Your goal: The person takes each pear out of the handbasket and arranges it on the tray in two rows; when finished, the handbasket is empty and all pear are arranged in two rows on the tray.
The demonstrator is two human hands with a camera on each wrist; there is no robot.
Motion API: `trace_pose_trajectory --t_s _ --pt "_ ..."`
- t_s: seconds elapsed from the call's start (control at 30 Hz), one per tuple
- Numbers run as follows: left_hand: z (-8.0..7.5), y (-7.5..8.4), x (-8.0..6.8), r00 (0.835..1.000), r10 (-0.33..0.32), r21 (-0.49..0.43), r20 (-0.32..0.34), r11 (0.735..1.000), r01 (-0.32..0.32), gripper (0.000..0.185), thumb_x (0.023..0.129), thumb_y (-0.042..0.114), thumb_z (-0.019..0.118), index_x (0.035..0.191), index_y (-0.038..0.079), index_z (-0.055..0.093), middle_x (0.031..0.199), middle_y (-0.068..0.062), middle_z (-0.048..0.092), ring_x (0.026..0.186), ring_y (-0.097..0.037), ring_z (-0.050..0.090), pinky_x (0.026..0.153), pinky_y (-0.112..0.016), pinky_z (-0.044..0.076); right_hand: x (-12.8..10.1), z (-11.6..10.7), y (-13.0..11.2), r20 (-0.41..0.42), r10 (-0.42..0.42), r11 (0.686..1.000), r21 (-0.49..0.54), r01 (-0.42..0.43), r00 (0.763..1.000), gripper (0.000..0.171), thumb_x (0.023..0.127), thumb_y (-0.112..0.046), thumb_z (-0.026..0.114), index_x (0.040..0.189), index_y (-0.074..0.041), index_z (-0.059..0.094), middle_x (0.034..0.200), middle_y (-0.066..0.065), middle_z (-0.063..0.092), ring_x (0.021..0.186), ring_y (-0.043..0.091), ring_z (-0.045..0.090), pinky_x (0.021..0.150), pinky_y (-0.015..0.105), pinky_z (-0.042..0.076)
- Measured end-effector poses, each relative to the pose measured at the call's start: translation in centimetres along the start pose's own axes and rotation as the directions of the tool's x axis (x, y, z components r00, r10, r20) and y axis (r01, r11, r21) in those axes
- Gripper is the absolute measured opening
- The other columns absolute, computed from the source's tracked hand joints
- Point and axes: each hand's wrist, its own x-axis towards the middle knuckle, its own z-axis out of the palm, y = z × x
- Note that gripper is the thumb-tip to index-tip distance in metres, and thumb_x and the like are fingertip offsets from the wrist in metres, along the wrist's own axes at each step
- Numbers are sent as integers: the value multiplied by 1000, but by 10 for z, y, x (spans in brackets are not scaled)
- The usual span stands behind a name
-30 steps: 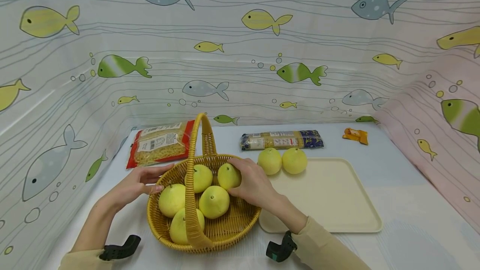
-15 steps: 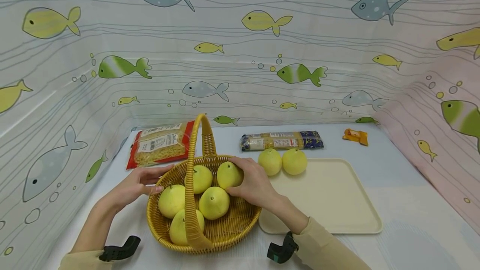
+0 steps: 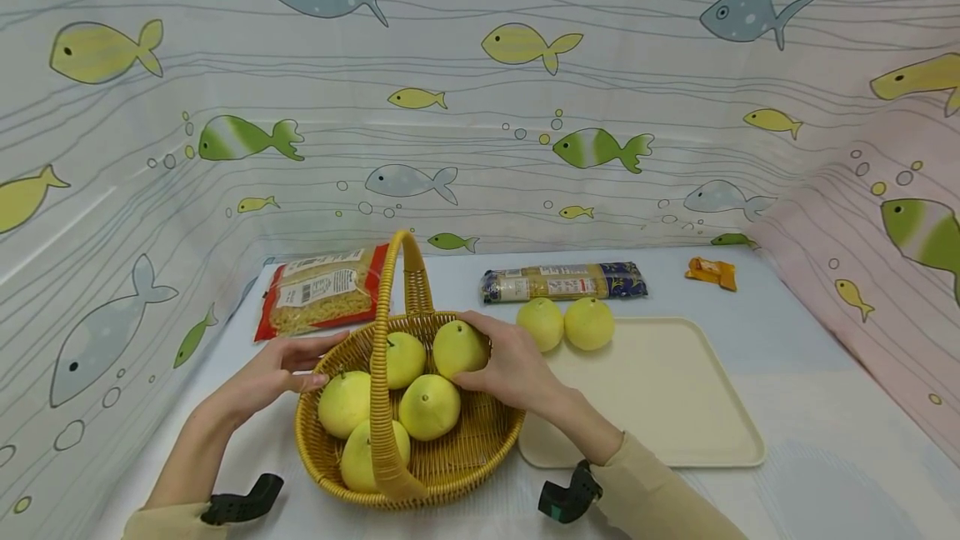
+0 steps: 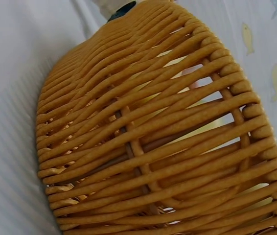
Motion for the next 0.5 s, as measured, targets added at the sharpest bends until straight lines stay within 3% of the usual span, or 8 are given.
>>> trace_pose_trajectory --t_s 0.5 --pt "0 1 -1 1000 1 3 -3 1000 -1 67 90 18 70 149 1 45 150 -23 46 133 -48 48 101 -63 42 0 -11 -6 13 -31 996 87 29 999 70 73 -21 89 136 -10 60 128 2 68 106 15 67 90 34 54"
